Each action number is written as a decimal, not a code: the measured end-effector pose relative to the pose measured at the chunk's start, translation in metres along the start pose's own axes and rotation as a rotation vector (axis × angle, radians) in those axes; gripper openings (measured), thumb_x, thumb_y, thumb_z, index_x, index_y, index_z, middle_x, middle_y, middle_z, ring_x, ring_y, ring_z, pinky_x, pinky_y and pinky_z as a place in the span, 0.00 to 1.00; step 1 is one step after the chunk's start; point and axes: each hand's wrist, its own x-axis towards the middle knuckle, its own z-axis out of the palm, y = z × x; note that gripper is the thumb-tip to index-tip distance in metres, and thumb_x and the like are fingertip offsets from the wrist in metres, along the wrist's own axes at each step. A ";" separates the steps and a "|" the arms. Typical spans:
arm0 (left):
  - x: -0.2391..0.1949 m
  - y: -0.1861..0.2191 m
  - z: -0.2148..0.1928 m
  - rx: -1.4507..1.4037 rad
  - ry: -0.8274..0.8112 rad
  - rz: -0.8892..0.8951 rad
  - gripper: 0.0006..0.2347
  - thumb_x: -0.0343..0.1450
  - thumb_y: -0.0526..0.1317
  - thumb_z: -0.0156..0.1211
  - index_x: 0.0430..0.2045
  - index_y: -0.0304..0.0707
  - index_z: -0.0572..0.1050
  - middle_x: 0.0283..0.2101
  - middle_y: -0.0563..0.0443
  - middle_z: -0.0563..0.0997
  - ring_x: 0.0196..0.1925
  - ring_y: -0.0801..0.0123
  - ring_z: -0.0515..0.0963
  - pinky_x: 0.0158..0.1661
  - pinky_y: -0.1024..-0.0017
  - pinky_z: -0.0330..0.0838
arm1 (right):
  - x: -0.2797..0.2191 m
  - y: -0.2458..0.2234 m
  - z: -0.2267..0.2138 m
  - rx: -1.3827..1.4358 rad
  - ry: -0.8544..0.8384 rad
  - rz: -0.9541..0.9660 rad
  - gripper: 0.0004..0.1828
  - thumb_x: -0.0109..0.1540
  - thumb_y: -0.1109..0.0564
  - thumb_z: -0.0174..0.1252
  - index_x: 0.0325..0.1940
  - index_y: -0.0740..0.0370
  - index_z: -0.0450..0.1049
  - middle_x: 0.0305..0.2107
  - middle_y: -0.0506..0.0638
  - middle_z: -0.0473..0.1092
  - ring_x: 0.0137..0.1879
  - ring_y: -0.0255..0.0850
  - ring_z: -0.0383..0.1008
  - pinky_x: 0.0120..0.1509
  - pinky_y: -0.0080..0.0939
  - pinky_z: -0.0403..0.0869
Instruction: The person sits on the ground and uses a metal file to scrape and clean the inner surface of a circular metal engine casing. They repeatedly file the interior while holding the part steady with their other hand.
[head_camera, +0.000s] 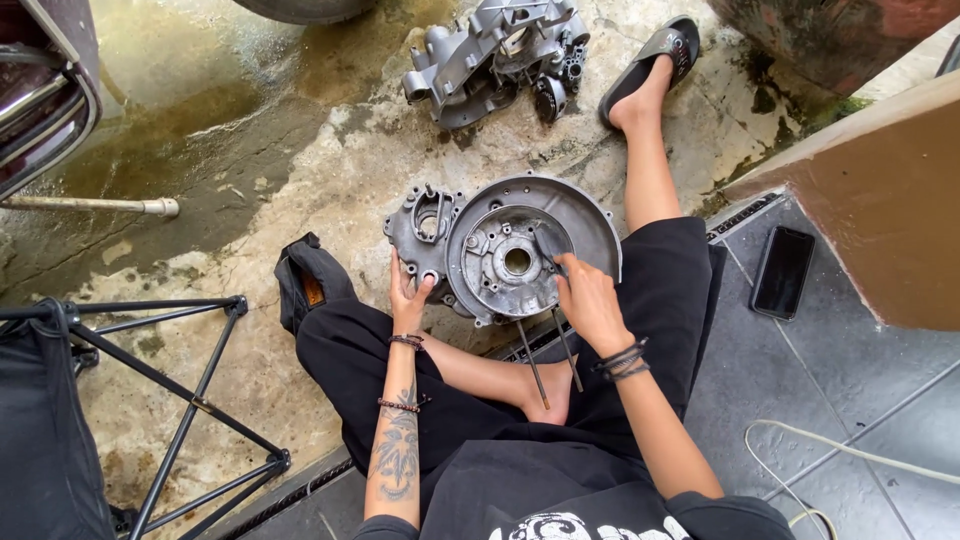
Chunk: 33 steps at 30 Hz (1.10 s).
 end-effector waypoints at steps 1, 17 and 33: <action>0.000 -0.002 -0.001 0.002 -0.003 0.005 0.43 0.68 0.44 0.72 0.75 0.53 0.45 0.59 0.31 0.71 0.60 0.57 0.74 0.55 0.66 0.75 | 0.005 0.003 0.011 0.049 0.041 -0.008 0.14 0.66 0.64 0.54 0.56 0.69 0.73 0.38 0.69 0.77 0.40 0.64 0.81 0.39 0.58 0.80; -0.004 0.004 0.004 -0.043 0.012 -0.019 0.44 0.67 0.42 0.74 0.75 0.54 0.46 0.56 0.38 0.73 0.52 0.64 0.78 0.51 0.72 0.78 | -0.032 -0.004 0.001 -0.108 -0.014 0.022 0.11 0.64 0.60 0.55 0.51 0.59 0.76 0.34 0.61 0.77 0.38 0.62 0.81 0.38 0.57 0.80; -0.002 -0.003 0.003 -0.037 0.003 -0.019 0.44 0.67 0.45 0.74 0.75 0.55 0.46 0.57 0.37 0.73 0.54 0.62 0.79 0.52 0.71 0.78 | -0.018 0.019 0.026 -0.087 0.061 0.050 0.11 0.64 0.60 0.56 0.50 0.59 0.76 0.33 0.59 0.78 0.37 0.61 0.81 0.39 0.57 0.80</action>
